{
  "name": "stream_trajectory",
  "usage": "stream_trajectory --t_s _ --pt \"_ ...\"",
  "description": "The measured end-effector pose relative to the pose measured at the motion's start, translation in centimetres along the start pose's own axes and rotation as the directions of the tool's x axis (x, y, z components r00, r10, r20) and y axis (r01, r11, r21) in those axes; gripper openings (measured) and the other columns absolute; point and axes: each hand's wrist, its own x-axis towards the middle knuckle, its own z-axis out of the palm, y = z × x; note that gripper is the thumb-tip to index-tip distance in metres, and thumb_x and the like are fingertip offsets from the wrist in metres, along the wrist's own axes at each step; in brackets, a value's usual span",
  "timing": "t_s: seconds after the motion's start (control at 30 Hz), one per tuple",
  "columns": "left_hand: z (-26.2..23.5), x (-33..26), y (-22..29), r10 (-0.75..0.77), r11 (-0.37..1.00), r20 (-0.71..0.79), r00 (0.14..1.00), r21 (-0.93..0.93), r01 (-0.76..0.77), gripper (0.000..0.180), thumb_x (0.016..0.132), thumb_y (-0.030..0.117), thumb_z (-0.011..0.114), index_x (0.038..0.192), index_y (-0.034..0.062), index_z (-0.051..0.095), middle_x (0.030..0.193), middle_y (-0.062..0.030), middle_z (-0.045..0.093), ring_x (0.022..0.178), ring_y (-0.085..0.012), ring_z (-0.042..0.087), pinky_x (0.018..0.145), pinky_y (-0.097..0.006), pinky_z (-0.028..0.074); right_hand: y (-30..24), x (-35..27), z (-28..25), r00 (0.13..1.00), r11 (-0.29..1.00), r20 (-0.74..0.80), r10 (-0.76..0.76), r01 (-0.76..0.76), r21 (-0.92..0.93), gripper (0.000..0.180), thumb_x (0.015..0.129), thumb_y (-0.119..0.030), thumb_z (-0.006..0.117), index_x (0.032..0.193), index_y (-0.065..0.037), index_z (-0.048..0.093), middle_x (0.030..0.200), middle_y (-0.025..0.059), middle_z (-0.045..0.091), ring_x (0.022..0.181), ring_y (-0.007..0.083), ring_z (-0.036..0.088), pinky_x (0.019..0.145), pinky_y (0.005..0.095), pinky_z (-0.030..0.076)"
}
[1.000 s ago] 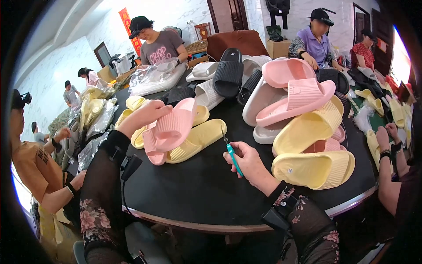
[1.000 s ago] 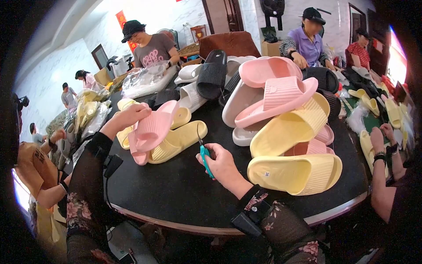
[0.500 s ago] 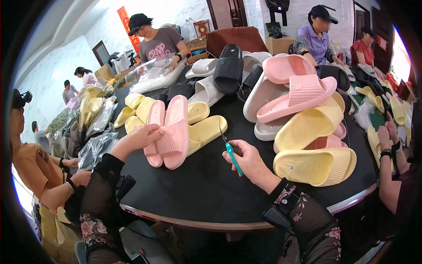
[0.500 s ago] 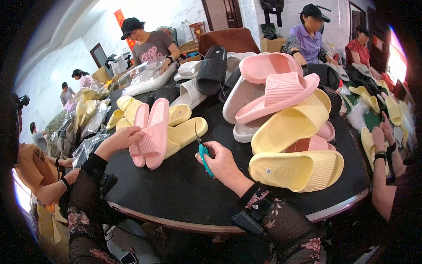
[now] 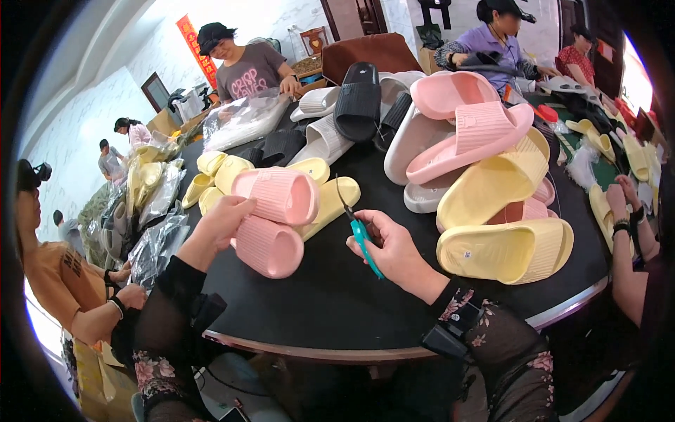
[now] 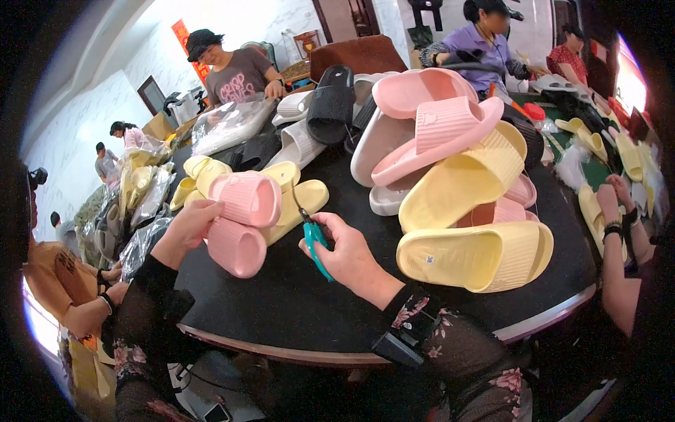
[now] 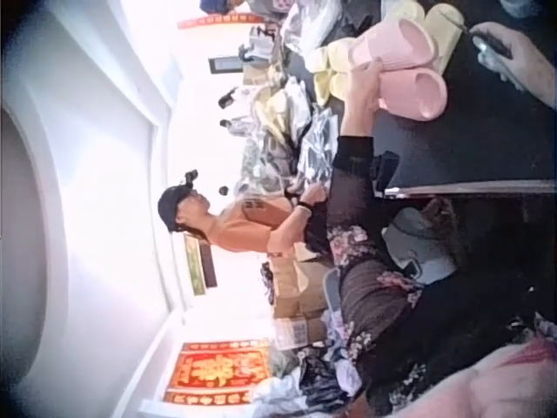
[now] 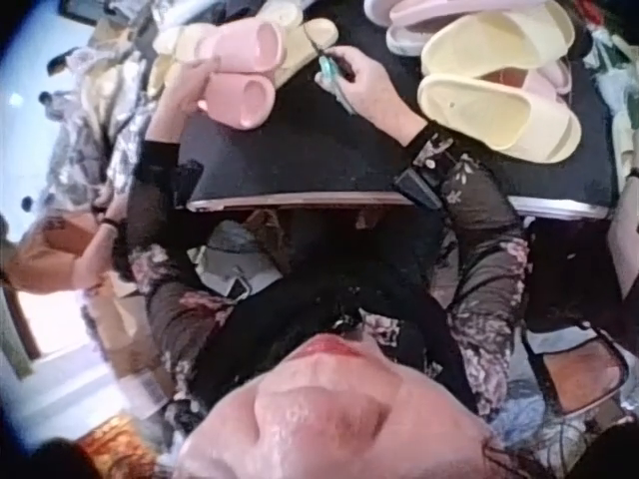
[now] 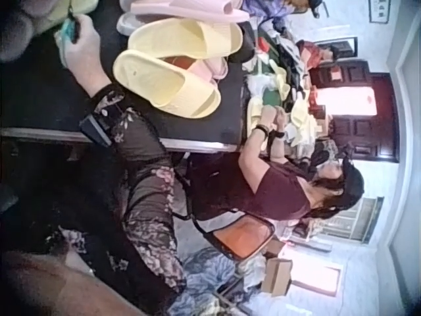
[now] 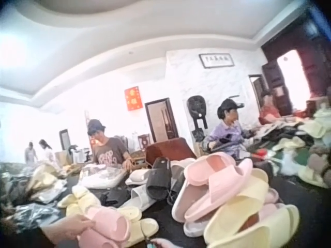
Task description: Using scissors to trim excess threads and material from various colored plastic slides/sandals.
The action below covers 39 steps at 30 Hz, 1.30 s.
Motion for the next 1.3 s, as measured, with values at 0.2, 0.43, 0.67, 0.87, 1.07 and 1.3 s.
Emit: stream_trajectory --t_s 0.2,0.43,0.67,0.87,1.07,1.3 --pt "2.7 -2.0 0.9 0.025 0.776 0.286 0.958 -0.610 0.162 0.033 0.094 0.018 0.052 0.116 -0.0062 0.050 0.104 -0.0189 0.062 0.086 -0.0230 0.065 0.075 -0.034 0.055 0.6 -0.3 1.1 0.980 0.970 0.027 -0.198 0.199 -0.136 0.043 0.082 -0.016 0.066 0.117 0.001 0.049 0.090 0.0155 0.065 0.083 0.0206 0.066 0.074 0.0313 0.050" --pt "7.2 -2.1 -0.6 0.130 0.687 0.373 0.919 -0.701 0.188 0.037 0.091 0.009 0.053 0.126 -0.0022 0.047 0.117 -0.0125 0.058 0.104 -0.0224 0.059 0.090 -0.035 0.049 0.8 -0.1 0.8 0.996 0.979 0.062 -0.064 0.075 -0.190 0.039 0.086 -0.009 0.060 0.121 0.003 0.045 0.095 0.0119 0.064 0.088 0.0131 0.063 0.079 0.0274 0.049" --pt "9.4 -3.4 1.3 0.348 0.582 -0.031 0.937 -0.776 -0.242 0.048 0.086 -0.003 0.047 0.133 -0.0035 0.037 0.130 -0.0165 0.048 0.117 -0.0250 0.051 0.098 -0.036 0.042 0.5 -0.1 0.7 0.992 0.974 0.028 -0.125 0.128 -0.184 0.038 0.086 -0.008 0.058 0.121 0.002 0.045 0.094 0.0112 0.066 0.087 0.0149 0.065 0.079 0.0283 0.050" --pt "9.0 -3.7 2.4 0.478 0.459 -0.262 0.838 -0.740 -0.493 0.061 0.083 -0.007 0.049 0.139 -0.0002 0.026 0.135 -0.0176 0.041 0.122 -0.0286 0.046 0.100 -0.038 0.041 -0.1 -0.6 0.4 0.994 0.945 0.072 -0.080 0.099 -0.313 0.038 0.084 -0.010 0.059 0.118 0.000 0.046 0.091 0.0108 0.066 0.085 0.0181 0.066 0.076 0.0297 0.051" --pt "8.1 -4.3 1.0 0.440 0.488 -0.294 0.849 -0.715 -0.501 0.061 0.083 -0.005 0.050 0.139 -0.0008 0.025 0.134 -0.0182 0.040 0.121 -0.0276 0.046 0.101 -0.038 0.039 0.2 -0.5 0.6 0.993 0.887 0.093 -0.070 0.104 -0.451 0.039 0.082 -0.012 0.062 0.116 -0.001 0.048 0.092 0.0096 0.065 0.084 0.0191 0.064 0.072 0.0315 0.050" --pt "7.8 -3.7 -0.7 0.462 0.514 -0.251 0.851 -0.706 -0.488 0.057 0.085 0.000 0.051 0.137 -0.0050 0.027 0.134 -0.0188 0.040 0.123 -0.0272 0.043 0.104 -0.039 0.034 -0.3 -0.7 0.8 0.985 0.905 0.175 0.016 0.060 -0.421 0.043 0.080 -0.018 0.064 0.115 0.001 0.048 0.096 0.0209 0.059 0.082 0.0292 0.063 0.074 0.0377 0.051"
